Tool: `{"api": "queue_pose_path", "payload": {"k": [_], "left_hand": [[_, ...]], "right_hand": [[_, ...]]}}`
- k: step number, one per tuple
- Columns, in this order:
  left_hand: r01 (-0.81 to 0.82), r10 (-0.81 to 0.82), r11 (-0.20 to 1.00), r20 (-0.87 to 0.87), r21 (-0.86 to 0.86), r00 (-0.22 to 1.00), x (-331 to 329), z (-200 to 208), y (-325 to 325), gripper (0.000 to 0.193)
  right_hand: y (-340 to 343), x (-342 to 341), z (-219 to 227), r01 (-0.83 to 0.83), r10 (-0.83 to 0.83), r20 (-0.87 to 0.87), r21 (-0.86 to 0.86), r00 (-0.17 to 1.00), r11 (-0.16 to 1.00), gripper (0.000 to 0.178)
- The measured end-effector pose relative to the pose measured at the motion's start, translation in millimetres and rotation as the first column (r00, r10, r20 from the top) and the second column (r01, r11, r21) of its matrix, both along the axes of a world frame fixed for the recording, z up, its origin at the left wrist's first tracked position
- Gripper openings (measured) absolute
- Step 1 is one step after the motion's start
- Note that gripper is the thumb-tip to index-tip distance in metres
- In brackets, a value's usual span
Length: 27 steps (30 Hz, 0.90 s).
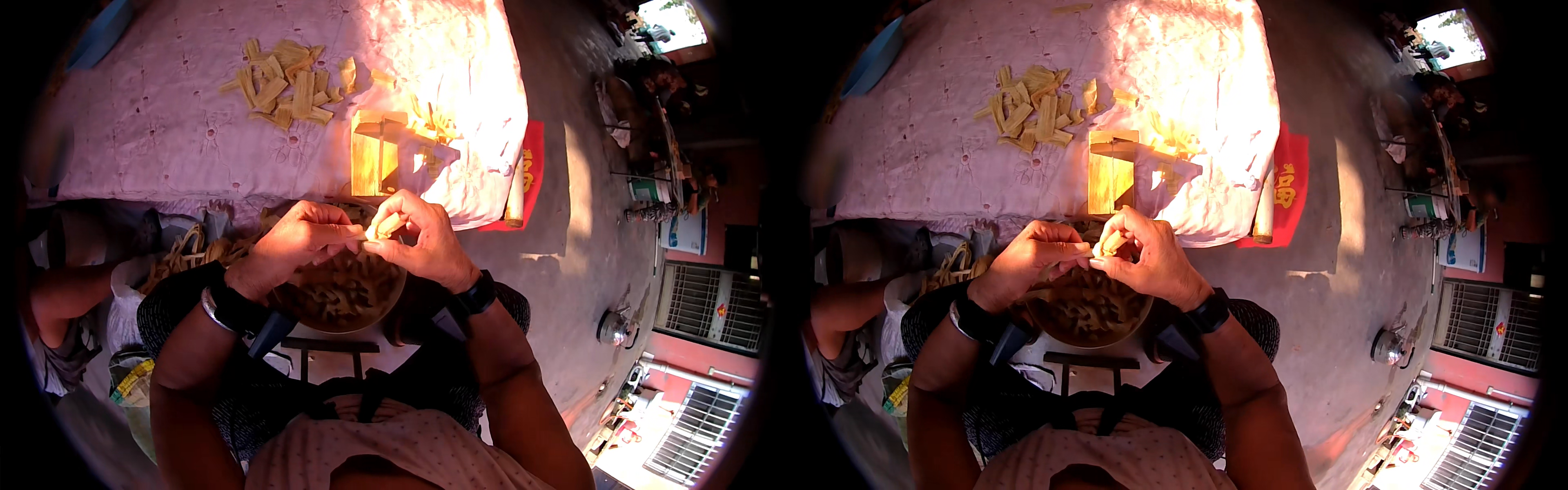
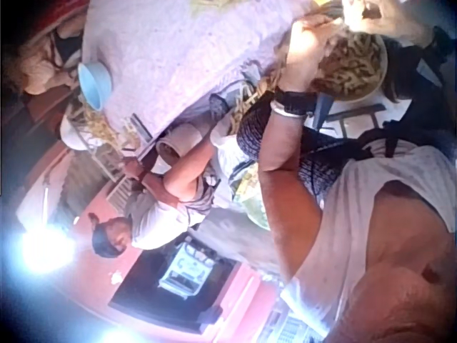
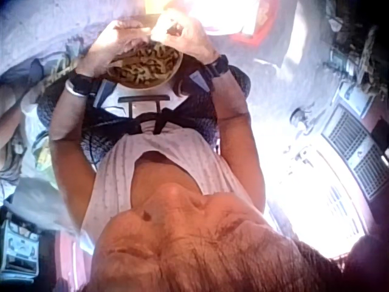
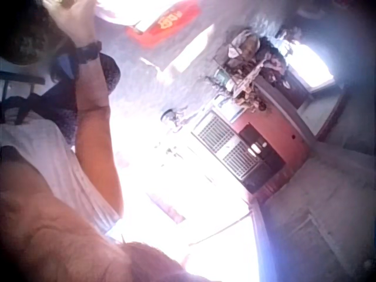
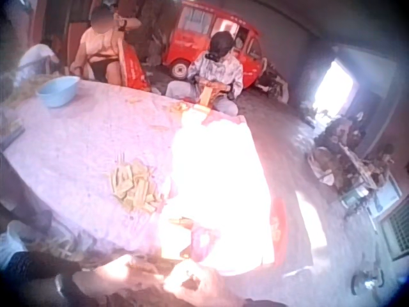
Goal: The person prepares strips of dried bamboo shoots by peeling them apart and placing them into a bowl.
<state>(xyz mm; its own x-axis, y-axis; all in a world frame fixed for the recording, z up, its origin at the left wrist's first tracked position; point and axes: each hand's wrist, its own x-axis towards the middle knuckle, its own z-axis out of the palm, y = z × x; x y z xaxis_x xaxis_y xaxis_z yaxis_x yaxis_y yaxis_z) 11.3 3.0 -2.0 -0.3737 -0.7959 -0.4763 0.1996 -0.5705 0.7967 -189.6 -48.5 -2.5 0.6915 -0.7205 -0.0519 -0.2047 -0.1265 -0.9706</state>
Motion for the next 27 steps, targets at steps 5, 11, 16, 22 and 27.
{"api": "queue_pose_path", "payload": {"k": [5, 11, 16, 22, 27], "left_hand": [[-0.048, 0.047, 0.999, 0.020, 0.021, 0.999, 8, -6, 0, 0.016], [-0.190, 0.191, 0.981, -0.027, 0.035, 0.981, 1, -1, 3, 0.013], [-0.281, 0.277, 0.960, -0.112, -0.018, 0.954, 6, 4, 6, 0.011], [-0.197, 0.200, 0.974, 0.014, -0.110, 0.980, 12, 7, 0, 0.013], [-0.243, 0.301, 0.929, 0.189, -0.278, 0.935, 22, -1, -21, 0.013]], "right_hand": [[0, 8, -4, 0.004, -0.006, -0.012, -0.222, 1.000, 0.975, 0.019], [3, 11, -5, 0.058, -0.034, 0.086, -0.293, 0.996, 0.954, 0.014], [5, 6, 5, 0.144, -0.158, 0.150, 0.102, 0.976, 0.984, 0.004], [-4, -2, 5, 0.202, -0.230, 0.143, 0.186, 0.963, 0.961, 0.006], [-27, 2, 1, 0.306, -0.339, 0.133, 0.217, 0.931, 0.927, 0.004]]}}
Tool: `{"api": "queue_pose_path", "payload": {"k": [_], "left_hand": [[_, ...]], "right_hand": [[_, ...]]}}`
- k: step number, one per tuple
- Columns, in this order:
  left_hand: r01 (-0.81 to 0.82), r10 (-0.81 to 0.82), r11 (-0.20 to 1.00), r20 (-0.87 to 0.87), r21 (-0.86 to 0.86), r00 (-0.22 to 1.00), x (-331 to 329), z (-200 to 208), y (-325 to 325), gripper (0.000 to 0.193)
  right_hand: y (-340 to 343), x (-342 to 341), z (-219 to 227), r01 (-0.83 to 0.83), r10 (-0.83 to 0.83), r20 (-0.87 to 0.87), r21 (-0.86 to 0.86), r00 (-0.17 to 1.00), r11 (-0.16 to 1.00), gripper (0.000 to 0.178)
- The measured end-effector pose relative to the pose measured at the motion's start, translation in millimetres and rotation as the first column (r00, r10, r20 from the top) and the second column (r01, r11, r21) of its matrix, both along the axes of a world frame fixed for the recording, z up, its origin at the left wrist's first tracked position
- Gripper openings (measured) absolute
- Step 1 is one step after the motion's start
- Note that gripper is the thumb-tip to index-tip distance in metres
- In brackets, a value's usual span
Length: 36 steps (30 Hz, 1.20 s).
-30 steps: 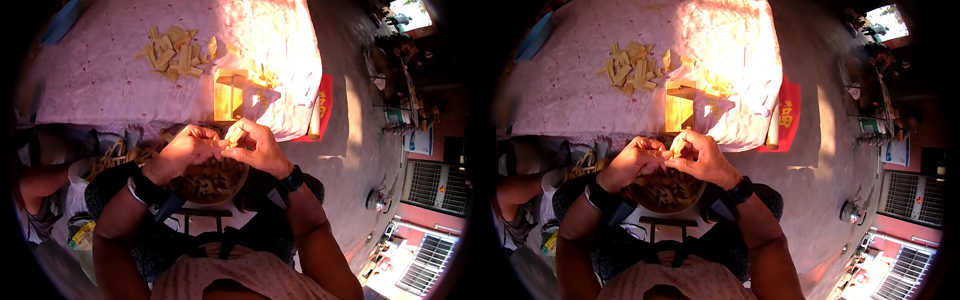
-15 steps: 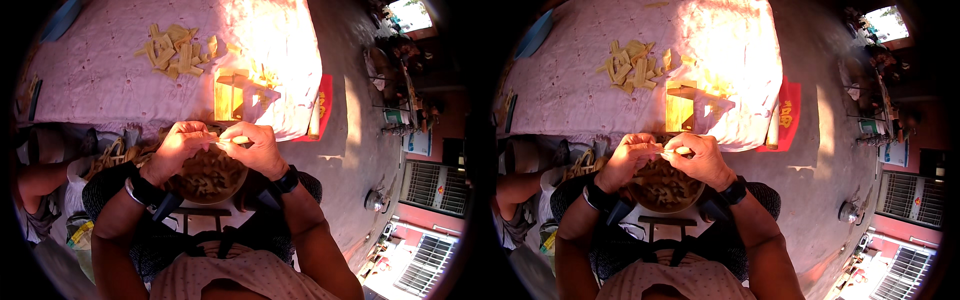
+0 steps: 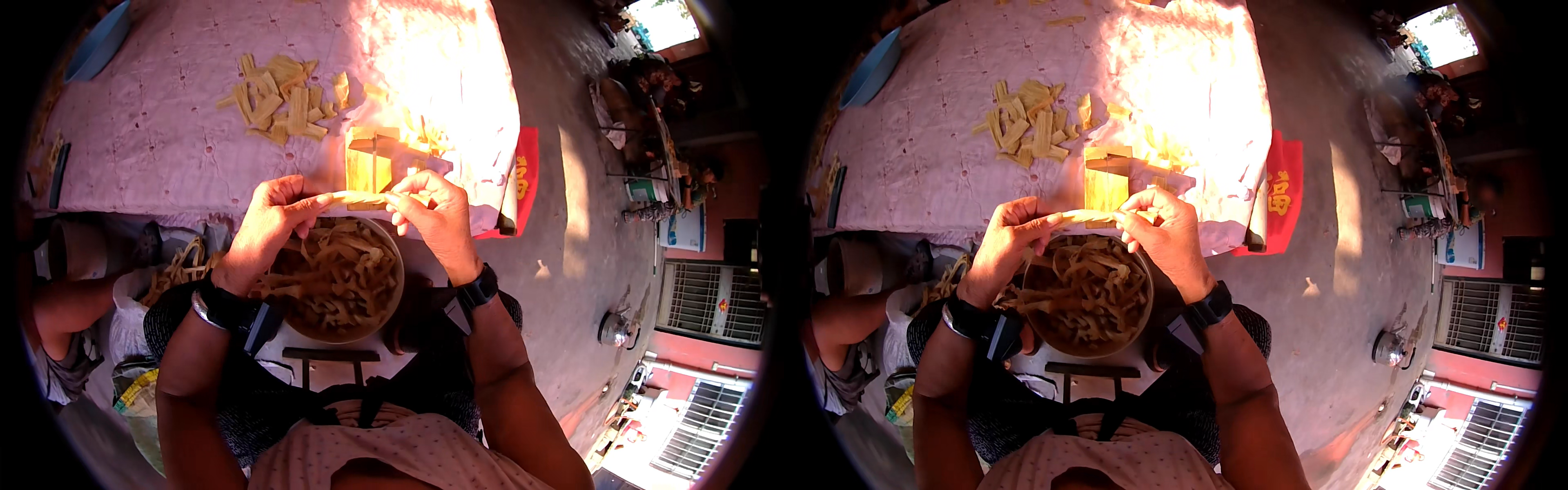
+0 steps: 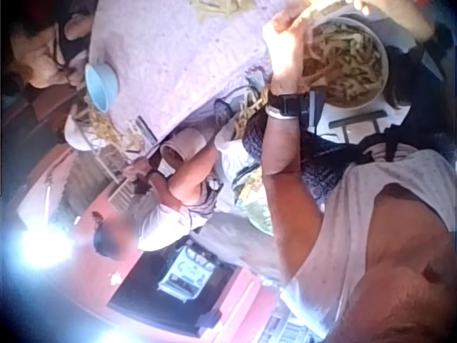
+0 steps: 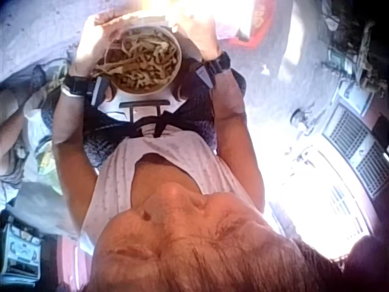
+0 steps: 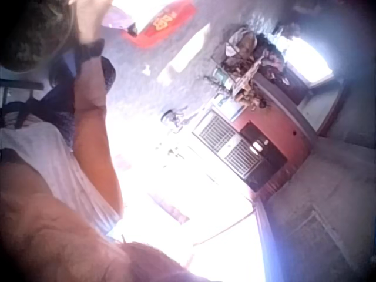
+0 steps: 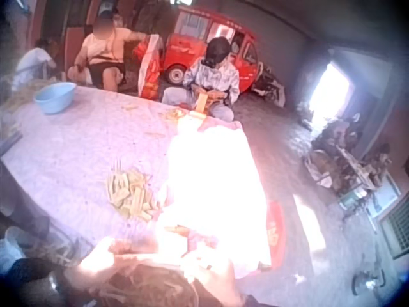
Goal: The person prepares strips of dried bamboo shoots by peeling them apart and placing them into a bowl.
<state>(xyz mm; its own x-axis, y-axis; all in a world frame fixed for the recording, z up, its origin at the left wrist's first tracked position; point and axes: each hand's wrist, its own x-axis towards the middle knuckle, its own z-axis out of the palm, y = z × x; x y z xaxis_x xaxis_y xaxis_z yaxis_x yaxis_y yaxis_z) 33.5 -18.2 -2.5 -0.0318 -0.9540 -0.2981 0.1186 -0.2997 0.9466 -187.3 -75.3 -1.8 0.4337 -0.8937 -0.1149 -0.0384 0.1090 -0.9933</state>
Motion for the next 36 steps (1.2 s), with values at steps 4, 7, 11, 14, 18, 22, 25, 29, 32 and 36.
{"api": "queue_pose_path", "payload": {"k": [4, 7, 11, 14, 18, 22, 25, 29, 32, 36], "left_hand": [[-0.011, 0.011, 0.998, -0.002, -0.066, 1.000, -5, 11, -24, 0.014], [-0.056, 0.056, 0.998, 0.000, -0.043, 0.998, -10, 6, -32, 0.013], [-0.072, 0.096, 0.991, 0.233, -0.109, 0.968, -15, -12, -35, 0.016], [-0.020, 0.121, 0.978, 0.490, -0.206, 0.863, -15, -26, -33, 0.020], [-0.016, 0.057, 0.993, 0.352, -0.118, 0.934, -11, -25, -21, 0.024], [0.089, -0.090, 0.996, 0.060, 0.014, 0.994, -28, -8, 1, 0.017], [0.213, -0.200, 0.974, -0.155, 0.071, 0.967, -42, -17, 17, 0.015], [0.300, -0.276, 0.951, -0.235, 0.074, 0.932, -34, -16, 28, 0.020], [0.375, -0.374, 0.926, -0.035, 0.039, 0.927, -26, 0, 24, 0.022], [0.368, -0.370, 0.929, 0.072, 0.043, 0.926, -21, 14, 21, 0.024]], "right_hand": [[-18, 6, -1, 0.126, -0.126, 0.072, 0.001, 0.989, 0.992, 0.004], [-28, 6, -12, 0.151, -0.146, 0.083, -0.051, 0.986, 0.987, 0.006], [-28, 7, -22, 0.161, -0.166, -0.058, -0.082, 0.984, 0.984, 0.008], [-24, 6, -27, 0.167, -0.179, -0.131, -0.100, 0.975, 0.981, 0.009], [-11, 4, -12, 0.060, -0.184, -0.290, -0.387, 0.939, 0.920, 0.009], [14, 14, 15, -0.061, -0.190, -0.198, -0.829, 0.962, 0.555, 0.013], [34, 21, -6, -0.149, -0.177, -0.324, -0.767, 0.929, 0.624, 0.008], [38, 25, -14, -0.190, -0.108, -0.381, -0.663, 0.918, 0.725, 0.012], [30, 18, -8, -0.166, -0.127, -0.392, -0.632, 0.911, 0.757, 0.013], [18, 5, -2, -0.074, -0.154, -0.333, -0.582, 0.930, 0.810, 0.015]]}}
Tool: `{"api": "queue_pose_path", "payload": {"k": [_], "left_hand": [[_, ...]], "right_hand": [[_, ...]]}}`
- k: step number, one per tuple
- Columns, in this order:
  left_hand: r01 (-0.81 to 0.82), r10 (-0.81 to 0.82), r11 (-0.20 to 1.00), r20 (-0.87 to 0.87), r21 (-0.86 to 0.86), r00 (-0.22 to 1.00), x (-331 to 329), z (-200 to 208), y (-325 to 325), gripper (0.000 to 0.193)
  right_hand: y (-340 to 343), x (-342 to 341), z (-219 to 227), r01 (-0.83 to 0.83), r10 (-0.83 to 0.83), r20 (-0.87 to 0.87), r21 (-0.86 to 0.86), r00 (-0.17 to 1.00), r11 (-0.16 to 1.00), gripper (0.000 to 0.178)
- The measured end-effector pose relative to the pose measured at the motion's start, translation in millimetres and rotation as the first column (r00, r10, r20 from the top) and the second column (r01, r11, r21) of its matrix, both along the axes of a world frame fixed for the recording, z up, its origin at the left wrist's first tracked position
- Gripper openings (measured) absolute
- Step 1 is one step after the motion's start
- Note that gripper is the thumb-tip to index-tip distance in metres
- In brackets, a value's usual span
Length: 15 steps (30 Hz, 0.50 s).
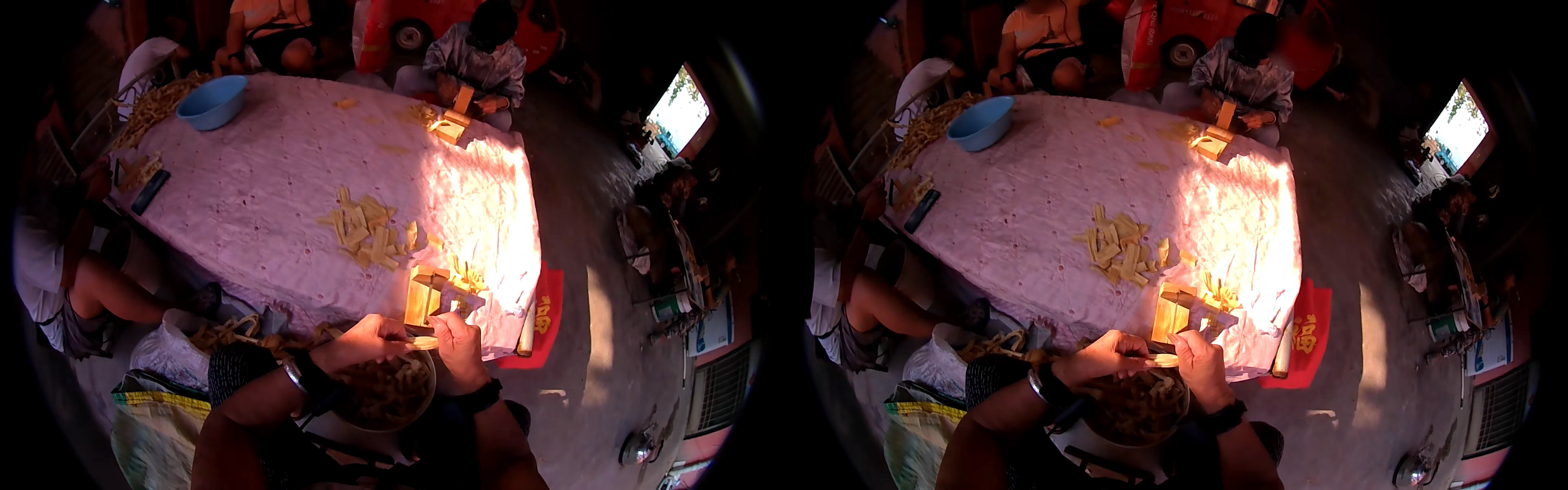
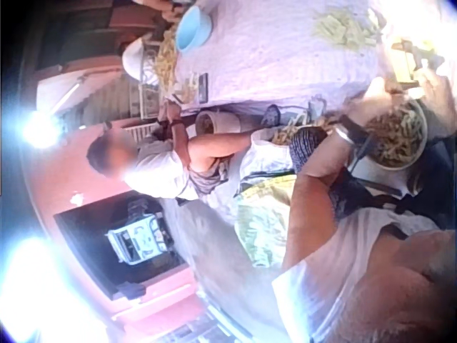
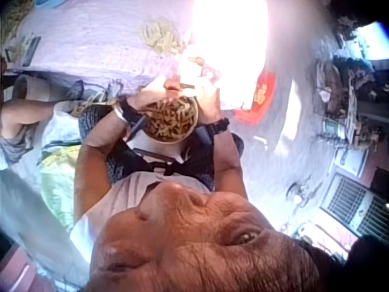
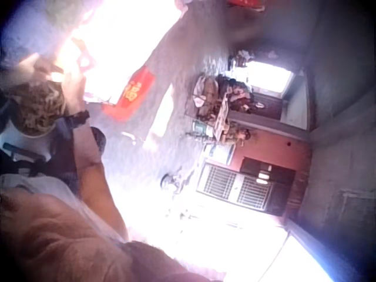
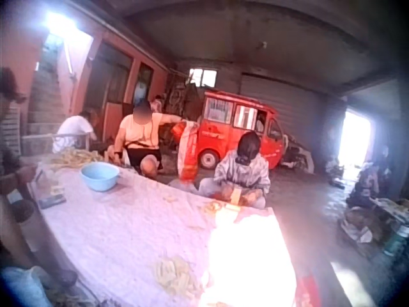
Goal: The person prepares strips of dried bamboo shoots by peeling them apart and placing them into a bowl.
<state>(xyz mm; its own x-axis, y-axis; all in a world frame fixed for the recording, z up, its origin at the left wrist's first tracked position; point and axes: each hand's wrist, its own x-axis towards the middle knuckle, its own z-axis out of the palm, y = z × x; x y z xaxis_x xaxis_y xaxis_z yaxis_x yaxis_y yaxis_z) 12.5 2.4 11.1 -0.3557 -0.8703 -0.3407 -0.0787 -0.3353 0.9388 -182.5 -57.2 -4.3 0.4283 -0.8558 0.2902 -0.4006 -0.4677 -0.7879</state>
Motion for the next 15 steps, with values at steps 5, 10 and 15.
{"api": "queue_pose_path", "payload": {"k": [5, 10, 15], "left_hand": [[-0.031, 0.032, 0.994, 0.005, -0.102, 0.999, 4, 4, 0, 0.019], [-0.145, 0.076, 0.972, -0.335, -0.184, 0.939, -6, 43, -2, 0.011], [-0.266, 0.231, 0.963, -0.404, -0.032, 0.885, -18, 44, -11, 0.013]], "right_hand": [[-8, -8, 11, 0.099, -0.103, 0.097, 0.039, 0.990, 0.994, 0.019], [0, -27, 19, -0.133, 0.012, 0.300, 0.387, 0.954, 0.912, 0.026], [9, -24, 21, -0.585, 0.094, 0.754, 0.417, 0.650, 0.695, 0.024]]}}
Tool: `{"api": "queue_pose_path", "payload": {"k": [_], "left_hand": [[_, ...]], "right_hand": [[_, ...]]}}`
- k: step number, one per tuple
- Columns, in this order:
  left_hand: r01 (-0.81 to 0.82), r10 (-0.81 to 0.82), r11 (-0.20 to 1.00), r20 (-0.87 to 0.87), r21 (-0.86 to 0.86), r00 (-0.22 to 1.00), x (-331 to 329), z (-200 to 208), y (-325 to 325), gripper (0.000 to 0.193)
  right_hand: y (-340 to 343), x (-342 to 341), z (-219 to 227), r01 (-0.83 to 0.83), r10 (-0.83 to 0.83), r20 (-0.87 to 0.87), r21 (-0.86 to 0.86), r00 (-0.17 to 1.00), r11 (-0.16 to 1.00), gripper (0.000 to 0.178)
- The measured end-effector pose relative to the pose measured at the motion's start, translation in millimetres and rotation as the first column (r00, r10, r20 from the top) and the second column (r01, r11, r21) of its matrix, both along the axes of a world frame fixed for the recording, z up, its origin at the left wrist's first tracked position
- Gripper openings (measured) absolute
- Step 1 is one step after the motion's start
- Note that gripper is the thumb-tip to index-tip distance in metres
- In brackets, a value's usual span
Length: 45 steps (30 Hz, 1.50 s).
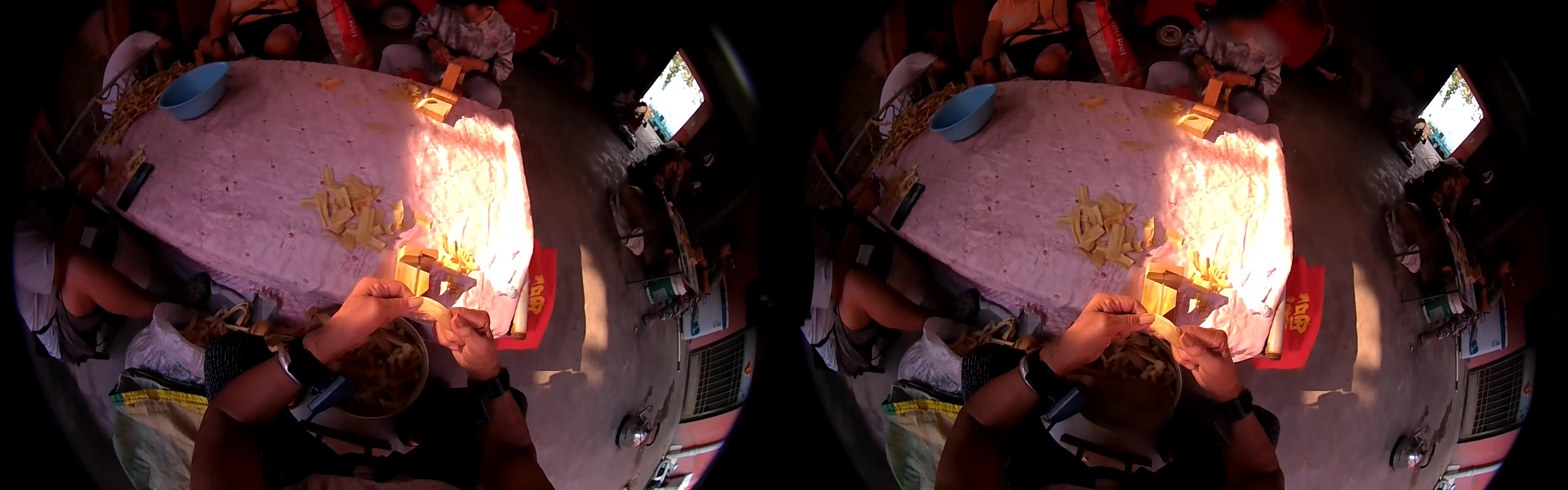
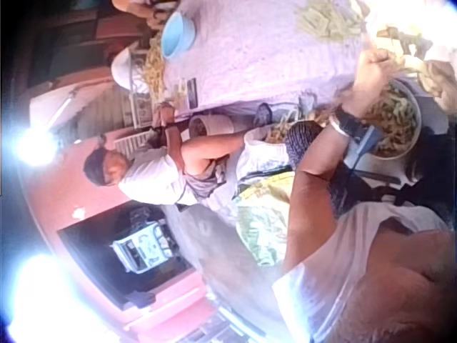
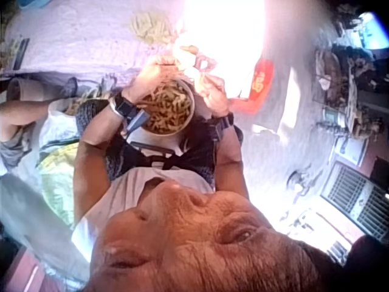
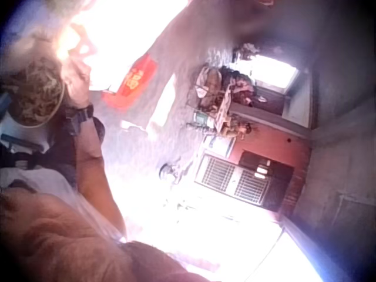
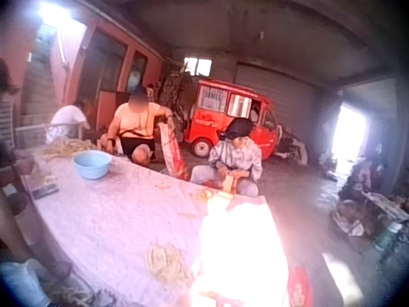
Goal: The person prepares strips of dried bamboo shoots by peeling them apart and placing them into a bowl.
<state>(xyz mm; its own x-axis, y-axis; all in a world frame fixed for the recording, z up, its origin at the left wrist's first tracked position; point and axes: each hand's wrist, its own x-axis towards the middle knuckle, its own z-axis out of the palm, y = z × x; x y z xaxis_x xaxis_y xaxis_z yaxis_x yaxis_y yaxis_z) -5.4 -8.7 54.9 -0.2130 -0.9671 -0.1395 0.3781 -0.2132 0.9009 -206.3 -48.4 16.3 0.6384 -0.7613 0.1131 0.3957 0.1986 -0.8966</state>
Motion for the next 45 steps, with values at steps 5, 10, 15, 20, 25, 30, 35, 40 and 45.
{"api": "queue_pose_path", "payload": {"k": [5, 10, 15, 20, 25, 30, 35, 40, 45], "left_hand": [[-0.008, -0.005, 0.974, 0.058, 0.225, 0.998, -9, -52, 5, 0.015], [-0.158, 0.362, 0.913, 0.569, -0.376, 0.739, -20, -69, 9, 0.018], [-0.165, 0.493, 0.864, 0.734, -0.475, 0.467, -15, -61, 11, 0.021], [-0.376, 0.367, 0.926, 0.231, -0.004, 0.901, -6, -69, 4, 0.009], [-0.148, 0.188, 0.973, -0.238, 0.178, 0.953, 7, -65, -2, 0.010], [0.032, 0.002, 0.988, -0.223, 0.150, 0.975, 15, -67, 6, 0.009], [-0.005, 0.027, 0.945, -0.063, 0.328, 0.998, 12, -75, 10, 0.010], [-0.113, 0.127, 0.963, -0.043, 0.246, 0.991, 10, -77, 18, 0.010], [-0.141, 0.137, 0.970, 0.034, 0.200, 0.990, 6, -70, 17, 0.010]], "right_hand": [[0, 12, -4, -0.025, -0.088, -0.480, -0.224, 0.873, 0.974, 0.020], [-1, 17, -42, 0.022, -0.190, -0.577, -0.285, 0.795, 0.958, 0.031], [5, 31, -27, -0.157, 0.179, -0.587, 0.089, 0.790, 0.984, 0.048], [20, 45, -32, 0.010, -0.329, -0.542, -0.508, 0.773, 0.861, 0.053], [9, 36, -33, 0.187, -0.268, -0.485, -0.209, 0.833, 0.960, 0.014], [0, 28, -37, 0.096, -0.097, -0.380, -0.023, 0.920, 0.995, 0.012], [2, 32, -37, 0.012, -0.098, -0.508, -0.169, 0.856, 0.985, 0.019], [8, 40, -36, 0.022, -0.251, -0.488, -0.428, 0.836, 0.904, 0.028], [12, 45, -37, 0.115, -0.273, -0.504, -0.321, 0.820, 0.940, 0.028]]}}
